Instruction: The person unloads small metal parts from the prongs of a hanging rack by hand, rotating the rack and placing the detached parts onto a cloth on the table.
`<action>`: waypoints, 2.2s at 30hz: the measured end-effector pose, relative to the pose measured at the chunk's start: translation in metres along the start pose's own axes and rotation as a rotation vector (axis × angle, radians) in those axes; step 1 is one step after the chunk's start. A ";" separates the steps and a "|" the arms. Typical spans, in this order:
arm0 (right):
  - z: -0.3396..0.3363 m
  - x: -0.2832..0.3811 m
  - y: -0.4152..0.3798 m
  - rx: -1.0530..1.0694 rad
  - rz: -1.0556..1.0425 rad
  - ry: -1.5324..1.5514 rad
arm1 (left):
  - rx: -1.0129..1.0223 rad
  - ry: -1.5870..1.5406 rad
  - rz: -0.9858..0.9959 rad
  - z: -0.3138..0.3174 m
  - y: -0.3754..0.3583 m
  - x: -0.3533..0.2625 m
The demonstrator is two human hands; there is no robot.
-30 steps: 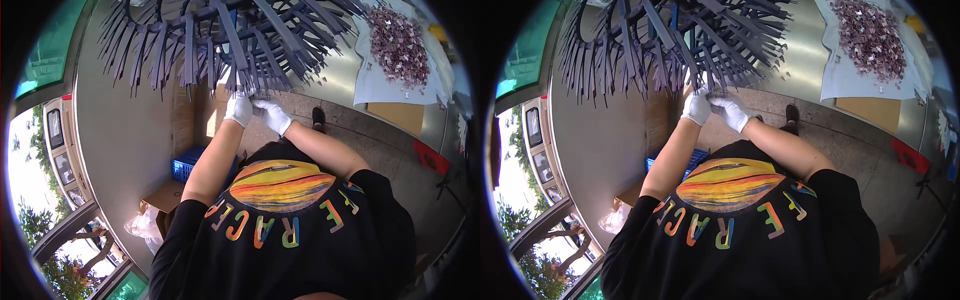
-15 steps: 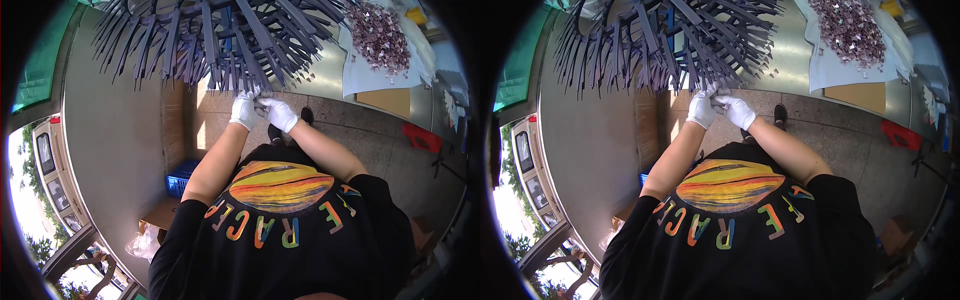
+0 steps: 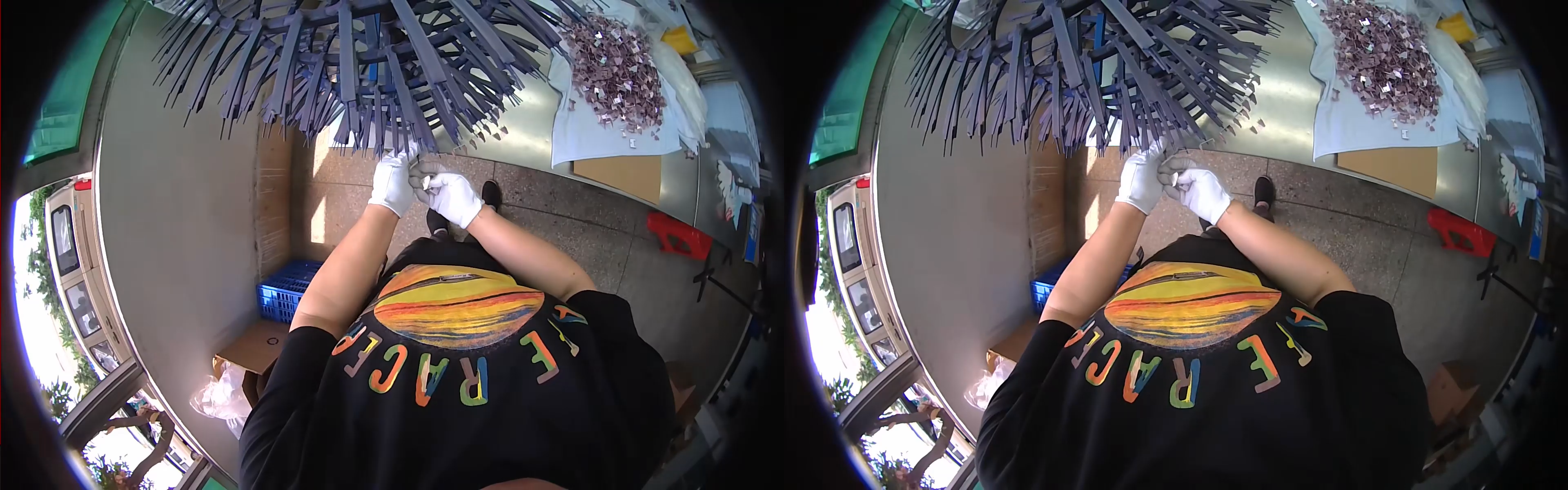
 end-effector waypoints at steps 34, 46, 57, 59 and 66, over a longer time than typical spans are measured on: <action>-0.048 0.067 -0.030 0.005 0.109 -0.170 | -0.128 -0.054 0.130 0.046 0.023 0.049; -0.015 0.120 -0.039 -0.014 0.136 -0.373 | -0.095 0.211 0.490 0.092 0.024 0.029; -0.021 0.127 -0.051 -0.081 0.299 -0.501 | -0.254 -0.100 0.210 0.066 0.053 0.071; -0.036 0.125 -0.045 0.055 0.299 -0.389 | -0.266 -0.135 0.207 0.067 0.052 0.073; -0.060 0.147 -0.057 0.179 0.392 -0.017 | -0.090 -0.414 0.318 0.115 0.027 0.068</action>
Point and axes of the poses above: each hand's wrist, its own y-axis towards the middle knuckle, its own z-axis out of the palm, x = y × z, the point moved 7 cm from there along y, towards the middle knuckle, and after that the axes turned 11 degrees about z, right-handed, at the moved point
